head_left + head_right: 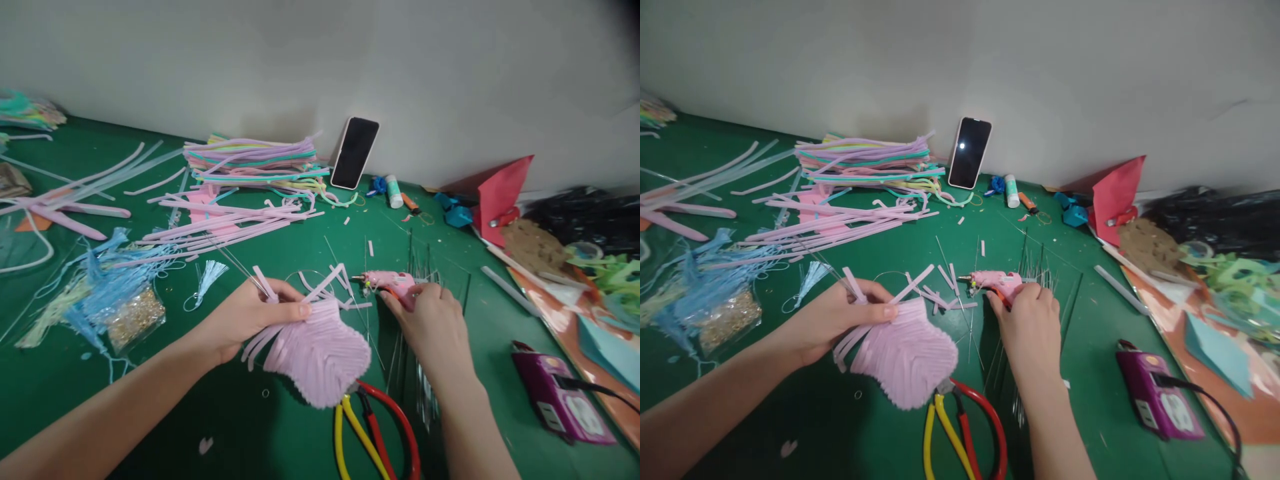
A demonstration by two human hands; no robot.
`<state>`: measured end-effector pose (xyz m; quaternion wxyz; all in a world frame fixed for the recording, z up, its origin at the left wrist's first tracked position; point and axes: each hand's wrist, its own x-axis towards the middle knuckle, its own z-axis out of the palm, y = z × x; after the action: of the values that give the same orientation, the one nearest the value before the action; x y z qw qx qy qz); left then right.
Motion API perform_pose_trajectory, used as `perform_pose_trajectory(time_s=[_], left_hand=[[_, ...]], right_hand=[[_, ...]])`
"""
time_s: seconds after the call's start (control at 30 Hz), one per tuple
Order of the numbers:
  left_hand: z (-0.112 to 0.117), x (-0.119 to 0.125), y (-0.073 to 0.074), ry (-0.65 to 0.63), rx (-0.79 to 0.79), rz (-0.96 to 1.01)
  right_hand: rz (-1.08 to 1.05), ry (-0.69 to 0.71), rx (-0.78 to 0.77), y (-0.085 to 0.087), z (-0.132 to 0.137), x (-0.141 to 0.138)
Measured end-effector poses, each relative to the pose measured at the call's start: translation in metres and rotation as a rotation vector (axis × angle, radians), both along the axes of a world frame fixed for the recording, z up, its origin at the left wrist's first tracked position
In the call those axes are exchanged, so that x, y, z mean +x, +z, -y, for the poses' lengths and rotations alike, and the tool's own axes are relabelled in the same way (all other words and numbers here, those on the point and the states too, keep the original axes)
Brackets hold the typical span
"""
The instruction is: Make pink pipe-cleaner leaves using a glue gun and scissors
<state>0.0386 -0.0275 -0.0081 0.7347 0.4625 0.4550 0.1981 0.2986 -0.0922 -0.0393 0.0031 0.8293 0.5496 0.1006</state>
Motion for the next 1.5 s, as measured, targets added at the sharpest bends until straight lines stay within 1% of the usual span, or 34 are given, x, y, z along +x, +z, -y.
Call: perform_pose_trajectory(time_s=[0.17, 0.27, 0.33, 0.4, 0.43, 0.47, 0.57, 0.7, 0.83, 1.07, 1.27, 1.5], left_hand=[[0.000, -0.001, -0.001, 0.005, -0.018, 0.016], [-0.002, 0.000, -0.001, 0.012, -0.038, 0.016], [-0.002, 0.001, -0.001, 0.017, -0.050, 0.006], [-0.002, 0.001, 0.000, 0.023, -0.048, -0.014], [-0.002, 0.002, 0.000, 0.026, -0.044, -0.026], [-0.002, 0.002, 0.000, 0.031, -0.036, -0.036], [-0.001, 0.002, 0.000, 0.026, -0.006, -0.046], [-0.001, 0.001, -0.002, 0.007, -0.001, -0.048], [-0.002, 0.001, -0.003, 0.012, -0.008, -0.055], [-0.003, 0.000, -0.002, 0.005, -0.006, -0.042], [-0.003, 0.001, -0.003, 0.018, -0.011, -0.060], [-0.002, 0.000, -0.003, 0.012, -0.019, -0.036]], right_hand=[[-0.120, -0.029, -0.067, -0.003, 0.000, 0.003], [-0.269, -0.122, -0.050, 0.001, 0.000, 0.003], [-0.333, -0.237, 0.056, 0.010, 0.001, 0.001], [-0.354, -0.334, 0.236, 0.022, 0.004, -0.005], [-0.355, -0.356, 0.332, 0.028, 0.007, -0.009], [-0.363, -0.337, 0.385, 0.033, 0.010, -0.014], [-0.401, -0.241, 0.364, 0.040, 0.020, -0.030], [-0.283, -0.113, 0.456, 0.033, 0.028, -0.043], [-0.187, -0.016, 0.461, 0.027, 0.029, -0.043], [-0.158, 0.005, 0.436, 0.027, 0.030, -0.041], [-0.137, 0.028, 0.449, 0.025, 0.030, -0.039], [-0.114, 0.053, 0.448, 0.025, 0.031, -0.039]])
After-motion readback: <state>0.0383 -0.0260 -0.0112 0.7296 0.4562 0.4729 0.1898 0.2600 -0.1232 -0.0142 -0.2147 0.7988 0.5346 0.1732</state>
